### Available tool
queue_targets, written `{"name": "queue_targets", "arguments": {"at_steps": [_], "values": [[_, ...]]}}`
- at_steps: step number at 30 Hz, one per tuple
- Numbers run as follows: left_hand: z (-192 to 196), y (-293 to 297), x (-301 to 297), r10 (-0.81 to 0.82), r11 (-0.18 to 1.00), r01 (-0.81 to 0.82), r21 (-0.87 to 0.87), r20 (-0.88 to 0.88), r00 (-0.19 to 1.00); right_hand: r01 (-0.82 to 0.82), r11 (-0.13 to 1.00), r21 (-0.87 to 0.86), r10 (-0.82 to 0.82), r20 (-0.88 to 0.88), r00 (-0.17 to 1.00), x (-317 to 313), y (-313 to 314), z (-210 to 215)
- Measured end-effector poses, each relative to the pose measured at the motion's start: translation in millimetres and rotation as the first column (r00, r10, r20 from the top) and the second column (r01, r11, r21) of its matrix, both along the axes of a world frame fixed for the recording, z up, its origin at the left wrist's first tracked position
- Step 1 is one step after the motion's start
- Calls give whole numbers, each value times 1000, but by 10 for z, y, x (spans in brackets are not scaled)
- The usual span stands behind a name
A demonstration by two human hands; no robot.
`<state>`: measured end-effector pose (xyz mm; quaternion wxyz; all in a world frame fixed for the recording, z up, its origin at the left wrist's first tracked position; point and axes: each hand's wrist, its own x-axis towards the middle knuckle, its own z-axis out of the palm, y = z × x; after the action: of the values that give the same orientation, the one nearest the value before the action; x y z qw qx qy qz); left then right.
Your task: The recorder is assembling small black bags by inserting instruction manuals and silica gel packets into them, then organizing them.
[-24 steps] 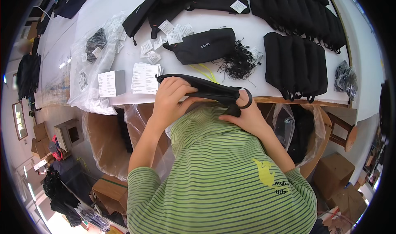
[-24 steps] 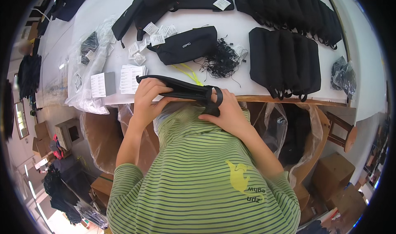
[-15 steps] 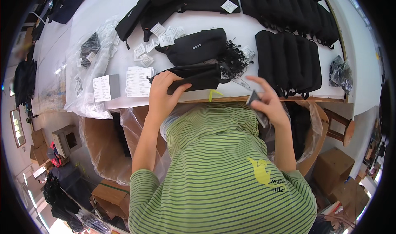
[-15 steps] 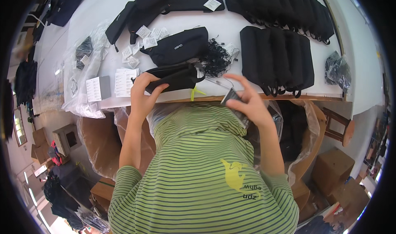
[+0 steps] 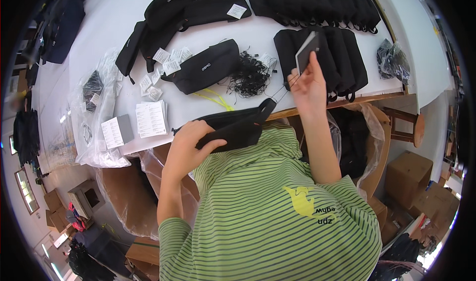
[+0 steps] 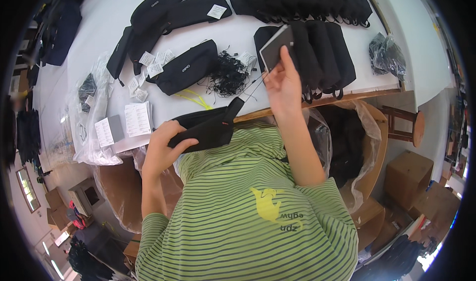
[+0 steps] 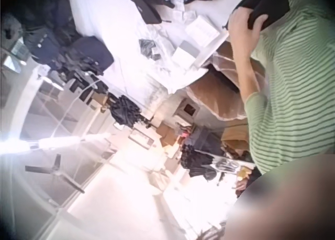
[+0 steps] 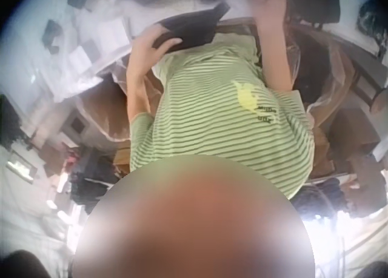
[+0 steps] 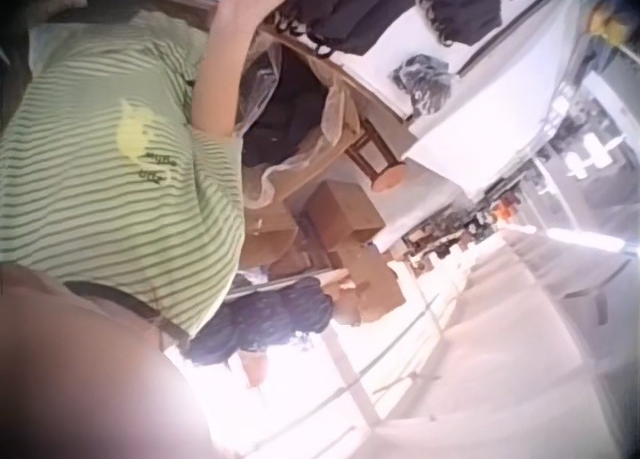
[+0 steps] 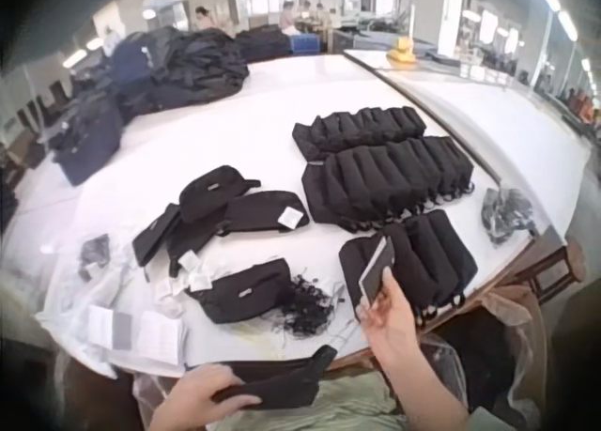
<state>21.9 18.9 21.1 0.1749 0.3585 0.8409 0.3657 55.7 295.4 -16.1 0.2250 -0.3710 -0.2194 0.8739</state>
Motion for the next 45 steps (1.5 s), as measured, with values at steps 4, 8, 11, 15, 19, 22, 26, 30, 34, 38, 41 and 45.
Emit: {"name": "queue_targets", "arguments": {"at_steps": [4, 8, 11, 15, 19, 22, 26, 30, 34, 38, 41, 45], "values": [[57, 38, 100, -60, 998, 58, 18, 122, 991, -223, 962, -155, 205, -128, 970, -23, -243, -151], [59, 71, 123, -66, 998, 63, 24, 113, 991, -439, 885, -154, 379, -306, 873, 11, -362, -343], [57, 62, 96, -93, 995, 89, 47, 101, 991, -413, 898, -149, 376, -224, 899, 16, -389, -266], [82, 73, 75, -107, 994, 107, -34, -4, 994, -248, 941, 232, 282, -127, 951, -21, -296, -124], [-111, 78, 42, -52, 999, 52, -8, -275, 960, -372, 628, 684, 426, 98, 899, 39, -162, 164], [-165, 141, 12, -48, 998, 29, -59, -362, 931, -256, -270, 928, 463, 358, 811, -4, -345, 394], [-359, 171, -30, 9, 999, -26, -37, -399, 917, -309, -581, 753, 340, 569, 749, -58, -486, 146], [-412, 173, -39, 106, 988, -65, 139, -314, 944, -329, -748, 576, 266, 716, 646, -5, -496, -52], [-512, 186, -66, -109, 992, 121, 17, -331, 937, -285, -790, 544, 309, 753, 581, -79, -515, 6], [-505, 168, -112, -112, 993, 119, -3, -362, 925, -213, -779, 590, 379, 713, 590, -54, -435, 73], [-442, 187, -165, -111, 993, 119, 5, -331, 937, -196, -758, 622, 451, 717, 530, 24, -322, 9], [-261, 225, -367, -40, 984, 59, 171, -111, 993, -159, -774, 613, 444, 704, 554, 88, -317, -9]]}}
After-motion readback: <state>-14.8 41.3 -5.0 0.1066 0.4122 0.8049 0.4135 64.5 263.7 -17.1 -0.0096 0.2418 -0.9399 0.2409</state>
